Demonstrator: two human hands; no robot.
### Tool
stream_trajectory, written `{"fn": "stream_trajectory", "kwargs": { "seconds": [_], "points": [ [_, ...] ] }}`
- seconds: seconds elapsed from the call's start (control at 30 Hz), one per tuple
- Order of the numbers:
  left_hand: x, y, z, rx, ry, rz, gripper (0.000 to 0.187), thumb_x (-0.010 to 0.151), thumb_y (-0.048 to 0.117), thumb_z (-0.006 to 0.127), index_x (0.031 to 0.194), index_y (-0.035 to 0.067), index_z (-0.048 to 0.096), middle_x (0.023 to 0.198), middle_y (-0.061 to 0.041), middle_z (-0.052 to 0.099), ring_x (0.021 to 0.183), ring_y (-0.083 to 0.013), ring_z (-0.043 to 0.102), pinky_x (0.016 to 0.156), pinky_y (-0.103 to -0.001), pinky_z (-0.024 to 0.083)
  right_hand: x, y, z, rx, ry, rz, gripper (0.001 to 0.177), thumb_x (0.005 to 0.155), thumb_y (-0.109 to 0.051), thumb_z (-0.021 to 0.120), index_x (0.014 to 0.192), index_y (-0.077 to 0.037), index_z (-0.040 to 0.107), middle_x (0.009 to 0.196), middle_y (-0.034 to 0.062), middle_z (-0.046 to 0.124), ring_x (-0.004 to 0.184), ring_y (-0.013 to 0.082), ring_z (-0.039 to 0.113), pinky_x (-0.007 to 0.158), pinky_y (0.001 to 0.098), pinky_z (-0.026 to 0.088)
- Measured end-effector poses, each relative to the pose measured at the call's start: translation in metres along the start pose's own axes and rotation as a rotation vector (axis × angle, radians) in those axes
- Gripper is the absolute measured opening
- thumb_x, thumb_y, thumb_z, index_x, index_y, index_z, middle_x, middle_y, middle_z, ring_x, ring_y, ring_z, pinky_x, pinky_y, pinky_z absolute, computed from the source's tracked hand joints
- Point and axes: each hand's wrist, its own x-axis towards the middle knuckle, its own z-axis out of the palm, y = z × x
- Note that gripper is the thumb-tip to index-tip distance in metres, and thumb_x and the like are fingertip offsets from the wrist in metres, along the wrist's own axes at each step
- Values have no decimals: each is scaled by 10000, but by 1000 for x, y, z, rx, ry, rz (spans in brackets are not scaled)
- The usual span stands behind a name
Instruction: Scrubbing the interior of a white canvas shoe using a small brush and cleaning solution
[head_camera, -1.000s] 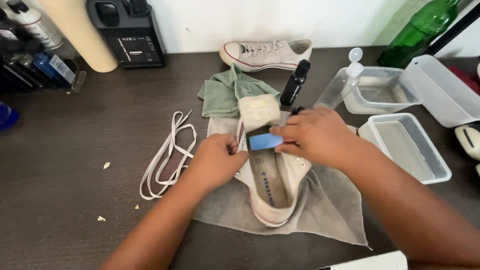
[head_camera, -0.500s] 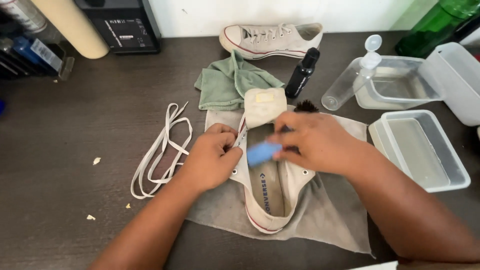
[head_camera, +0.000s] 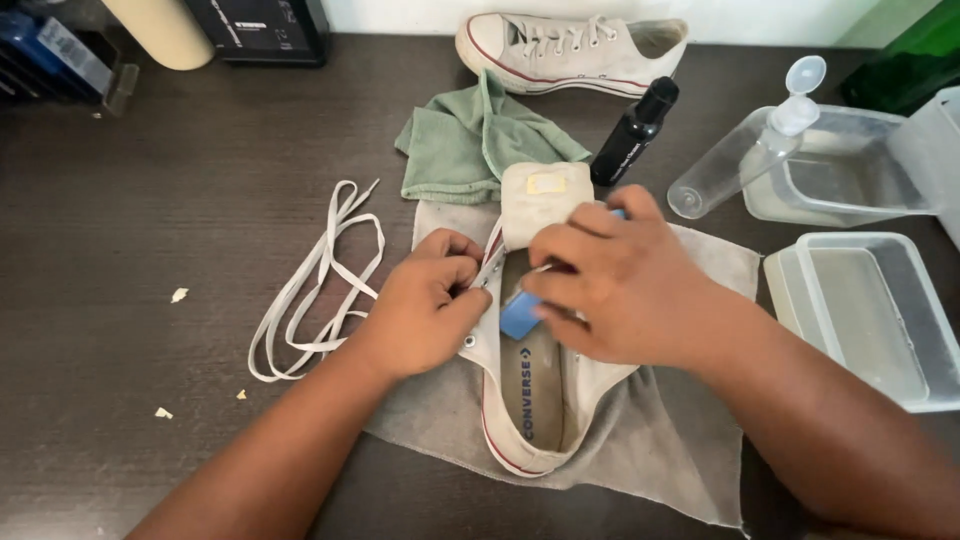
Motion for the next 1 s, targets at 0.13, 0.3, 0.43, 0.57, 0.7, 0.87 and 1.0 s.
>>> {"fn": "stream_trajectory", "kwargs": {
  "seconds": [0.13,0.3,0.43,0.57,0.7,0.87,1.0],
  "points": [
    [1,-2,-3,13,-20,63,328,851,159,634,627,84,406,1021,-59,613,872,-178,633,813,-343,476,17,16,12,98,89,-171,426,1064,-390,713,686,-214,630,928,-33,577,743,203,499,810,427,302],
    [-1,-3,-1,39,-14,114,294,834,141,632,647,78,414,1008,-66,608,844,-212,626,784,-365,481,32,35,46,106,205,-117,149,880,-111,669,815,-101,536,1064,74,581,748,268,469,688,412,348],
    [2,0,-3,34,-61,-25,254,861,167,648,688,44,510,1078,-145,668,988,-426,698,796,-458,549,35,5,67,225,188,-232,283,950,-243,608,730,-167,449,872,-54,447,741,168,486,694,340,384],
    [1,-3,-5,-16,-75,-40,224,869,174,656,699,56,569,1138,-116,687,1009,-406,712,819,-434,567,32,26,77,249,217,-241,275,910,-250,635,690,-160,497,813,-9,436,730,260,527,654,417,407],
    [0,1,-7,-5,-109,-11,260,861,160,650,685,36,503,1164,-172,680,1015,-465,703,797,-472,559,27,16,68,250,185,-235,281,936,-238,656,709,-151,514,813,-6,444,745,262,535,678,422,417],
    [4,-1,-8,33,-105,10,307,886,192,669,687,51,483,1166,-125,670,1025,-430,709,794,-473,571,21,5,67,399,125,-226,278,967,-208,649,728,-123,533,796,0,471,747,268,549,741,417,459],
    [5,-3,-5,46,-118,17,326,899,195,675,694,59,462,1165,-126,674,1013,-449,705,781,-486,568,14,-19,67,338,151,-154,266,977,-246,645,760,-113,567,819,25,517,783,271,583,769,442,473]
  ]
}}
